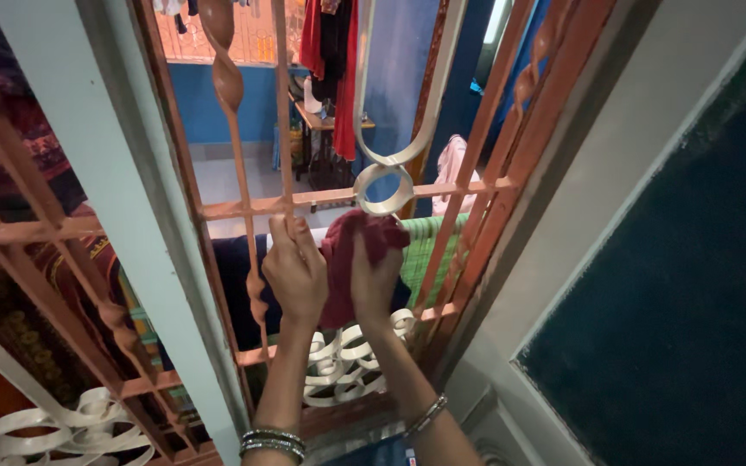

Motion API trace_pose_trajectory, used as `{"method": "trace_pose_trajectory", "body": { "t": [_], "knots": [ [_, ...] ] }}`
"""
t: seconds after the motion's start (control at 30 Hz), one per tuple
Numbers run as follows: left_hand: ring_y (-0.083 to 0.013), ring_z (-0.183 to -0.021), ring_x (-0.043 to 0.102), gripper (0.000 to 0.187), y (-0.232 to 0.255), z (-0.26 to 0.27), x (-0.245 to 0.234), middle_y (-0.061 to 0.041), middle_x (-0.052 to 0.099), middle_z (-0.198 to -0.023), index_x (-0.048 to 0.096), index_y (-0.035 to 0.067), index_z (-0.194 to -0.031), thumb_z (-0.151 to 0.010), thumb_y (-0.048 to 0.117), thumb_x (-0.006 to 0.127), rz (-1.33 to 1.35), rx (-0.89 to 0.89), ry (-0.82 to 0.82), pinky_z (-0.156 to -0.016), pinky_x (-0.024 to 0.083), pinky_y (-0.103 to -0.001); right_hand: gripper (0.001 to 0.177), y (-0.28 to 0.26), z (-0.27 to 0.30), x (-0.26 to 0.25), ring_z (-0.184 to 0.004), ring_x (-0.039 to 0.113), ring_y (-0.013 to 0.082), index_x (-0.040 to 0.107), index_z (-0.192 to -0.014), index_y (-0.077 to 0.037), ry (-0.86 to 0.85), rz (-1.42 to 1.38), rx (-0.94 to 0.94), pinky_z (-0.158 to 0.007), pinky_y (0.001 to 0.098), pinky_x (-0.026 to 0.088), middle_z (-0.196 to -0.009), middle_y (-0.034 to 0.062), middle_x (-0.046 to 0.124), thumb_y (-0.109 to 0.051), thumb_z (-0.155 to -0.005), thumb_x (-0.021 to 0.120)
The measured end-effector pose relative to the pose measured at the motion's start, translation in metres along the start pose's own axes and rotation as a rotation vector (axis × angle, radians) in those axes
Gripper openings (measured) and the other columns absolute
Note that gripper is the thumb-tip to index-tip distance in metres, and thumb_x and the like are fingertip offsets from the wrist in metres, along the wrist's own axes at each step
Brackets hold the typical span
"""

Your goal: The person wipes a metal window grille with a maroon cloth. They systematically clean the vertical bars and decorative white elements of the grille, moving the cloth up and down along the surface.

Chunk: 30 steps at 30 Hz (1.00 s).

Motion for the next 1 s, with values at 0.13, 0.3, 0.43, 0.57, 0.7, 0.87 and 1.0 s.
{"method": "trace_pose_trajectory", "body": {
  "t": [0.13, 0.3, 0.43, 0.57, 0.7, 0.87, 1.0],
  "knots": [
    [-0.0342, -0.051, 0.062, 0.026, 0.001, 0.000, 0.000, -0.018, 0.056, -0.060, 0.055, -0.002, -0.111, -0.111, 0.022, 0.047, -0.005, 0.012, 0.006, -0.047, 0.040, -0.044, 0.022, -0.004, 0.012, 0.009, -0.091, 0.073, 0.0206, 0.069, -0.107, 0.002, -0.078, 0.139, 0.000, -0.083, 0.0360, 0.055, -0.098, 0.0124, 0.075, -0.015, -0.093, 0.073],
    [-0.0329, -0.055, 0.062, 0.026, 0.003, 0.001, -0.001, -0.017, 0.056, -0.064, 0.053, -0.001, -0.111, -0.115, 0.023, 0.046, 0.030, 0.071, 0.010, -0.050, 0.040, -0.042, 0.028, -0.018, 0.053, 0.011, -0.090, 0.072, 0.0176, 0.066, -0.112, -0.001, -0.304, 0.171, -0.184, -0.076, 0.0336, 0.056, -0.096, 0.0114, 0.074, -0.008, -0.086, 0.075],
    [-0.0305, -0.048, 0.058, 0.026, 0.002, 0.000, 0.000, -0.016, 0.053, -0.059, 0.054, -0.002, -0.111, -0.113, 0.022, 0.045, 0.038, 0.042, -0.016, -0.047, 0.038, -0.042, 0.034, 0.031, 0.093, 0.004, -0.059, 0.055, 0.0092, 0.059, -0.122, -0.006, -0.336, -0.172, 0.379, -0.049, 0.0289, 0.044, -0.080, 0.0028, 0.063, -0.009, -0.089, 0.067],
    [-0.0272, -0.046, 0.058, 0.026, 0.003, 0.000, 0.001, -0.014, 0.051, -0.056, 0.054, -0.002, -0.110, -0.112, 0.022, 0.044, 0.065, 0.007, -0.045, -0.045, 0.037, -0.041, 0.028, 0.030, 0.114, -0.006, -0.065, 0.061, 0.0111, 0.060, -0.120, -0.005, -0.387, -0.057, 0.251, -0.055, 0.0285, 0.049, -0.084, 0.0023, 0.068, -0.014, -0.095, 0.068],
    [-0.0270, -0.050, 0.058, 0.028, 0.009, 0.001, -0.002, -0.014, 0.053, -0.061, 0.054, -0.003, -0.114, -0.115, 0.023, 0.044, 0.043, 0.083, -0.013, -0.048, 0.038, -0.040, 0.022, 0.028, 0.119, -0.012, -0.084, 0.073, 0.0313, 0.067, -0.115, -0.004, -0.396, 0.357, 0.017, -0.075, 0.0386, 0.056, -0.093, 0.0130, 0.072, -0.012, -0.095, 0.071],
    [-0.0257, -0.045, 0.055, 0.028, 0.003, 0.000, 0.001, -0.013, 0.050, -0.057, 0.054, -0.003, -0.110, -0.113, 0.022, 0.044, 0.057, 0.046, -0.040, -0.045, 0.037, -0.040, 0.057, 0.022, 0.137, -0.026, -0.122, 0.052, 0.0548, 0.063, -0.119, 0.006, -0.362, 0.619, -0.170, -0.101, 0.0537, 0.042, -0.115, 0.0287, 0.067, -0.004, -0.065, 0.078],
    [-0.0264, -0.048, 0.056, 0.028, 0.001, 0.001, 0.001, -0.014, 0.050, -0.059, 0.051, -0.002, -0.103, -0.115, 0.023, 0.046, 0.044, 0.050, -0.030, -0.047, 0.037, -0.040, 0.041, 0.030, 0.151, -0.038, -0.124, 0.056, 0.0502, 0.065, -0.115, 0.001, -0.468, 0.672, -0.201, -0.105, 0.0498, 0.046, -0.112, 0.0246, 0.069, -0.007, -0.078, 0.080]
  ]
}}
Point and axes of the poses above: each hand's wrist, its own z-axis away from the middle knuckle, its own x-axis out of the palm, y = z × x, the point moved 9 cm from there along -z, towards the middle knuckle
